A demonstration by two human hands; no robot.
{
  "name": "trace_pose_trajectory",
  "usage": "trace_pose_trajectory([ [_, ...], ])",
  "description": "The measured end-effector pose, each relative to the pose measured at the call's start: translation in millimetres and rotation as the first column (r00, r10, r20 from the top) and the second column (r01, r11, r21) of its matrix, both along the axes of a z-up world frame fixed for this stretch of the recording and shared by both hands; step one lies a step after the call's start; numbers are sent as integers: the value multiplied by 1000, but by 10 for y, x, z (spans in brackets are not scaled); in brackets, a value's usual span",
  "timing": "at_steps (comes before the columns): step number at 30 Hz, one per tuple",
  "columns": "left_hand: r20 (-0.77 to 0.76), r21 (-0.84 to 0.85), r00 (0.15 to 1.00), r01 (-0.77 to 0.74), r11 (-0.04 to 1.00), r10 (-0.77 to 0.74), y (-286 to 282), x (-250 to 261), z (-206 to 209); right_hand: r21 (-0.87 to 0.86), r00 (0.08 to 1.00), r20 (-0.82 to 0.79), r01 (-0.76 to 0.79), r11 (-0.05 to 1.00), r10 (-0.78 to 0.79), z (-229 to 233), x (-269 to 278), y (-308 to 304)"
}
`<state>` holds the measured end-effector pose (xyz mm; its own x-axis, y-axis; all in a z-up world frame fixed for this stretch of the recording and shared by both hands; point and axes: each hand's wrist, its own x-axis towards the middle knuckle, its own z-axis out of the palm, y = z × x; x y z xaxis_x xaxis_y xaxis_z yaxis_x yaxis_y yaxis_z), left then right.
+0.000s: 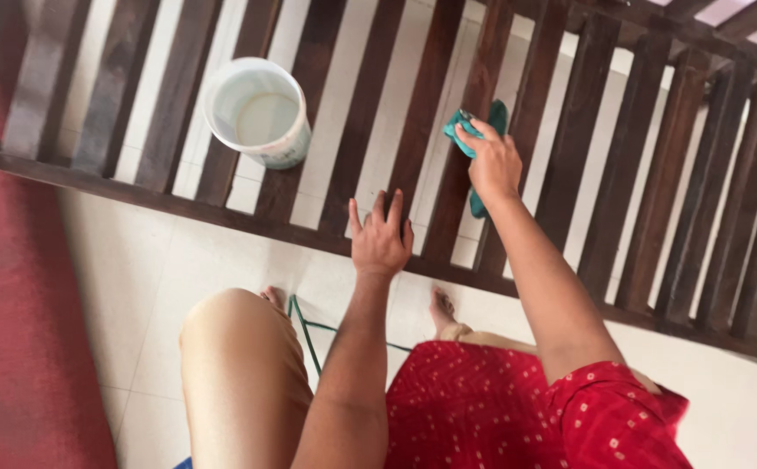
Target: The person cleans a wooden bench by dipping a cloth into a container of water and wiping the wooden slats.
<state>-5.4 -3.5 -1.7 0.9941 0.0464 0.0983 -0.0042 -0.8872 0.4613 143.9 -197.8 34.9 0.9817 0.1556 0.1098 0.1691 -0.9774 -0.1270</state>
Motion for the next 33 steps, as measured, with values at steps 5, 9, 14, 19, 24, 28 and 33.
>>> trace_pose_trajectory([
  [5,54,-8,999,-1,1000,2,13,39,1,-59,963,-168,-222,973,210,6,-622,-174],
  [9,20,-26,1000,3,1000,-3,18,30,-16,-179,888,-133,-458,871,440,-35,-1282,-159],
  [14,31,-85,1000,6,996,-4,28,37,34,-102,717,38,-690,716,696,165,-1241,-323],
  [19,54,41,996,64,997,-66,-57,253,-27,-118,637,73,-758,641,767,108,-1055,-386],
  [24,146,-56,986,91,994,-82,-87,888,-103,-234,578,9,-792,564,816,12,-868,-497],
  [28,-94,-241,993,40,970,-64,-93,1259,-71,-296,749,100,-606,738,655,-141,-106,-555],
  [33,-146,-278,987,24,960,-67,-60,1263,-7,-256,955,19,-282,925,296,-219,1064,-559],
])
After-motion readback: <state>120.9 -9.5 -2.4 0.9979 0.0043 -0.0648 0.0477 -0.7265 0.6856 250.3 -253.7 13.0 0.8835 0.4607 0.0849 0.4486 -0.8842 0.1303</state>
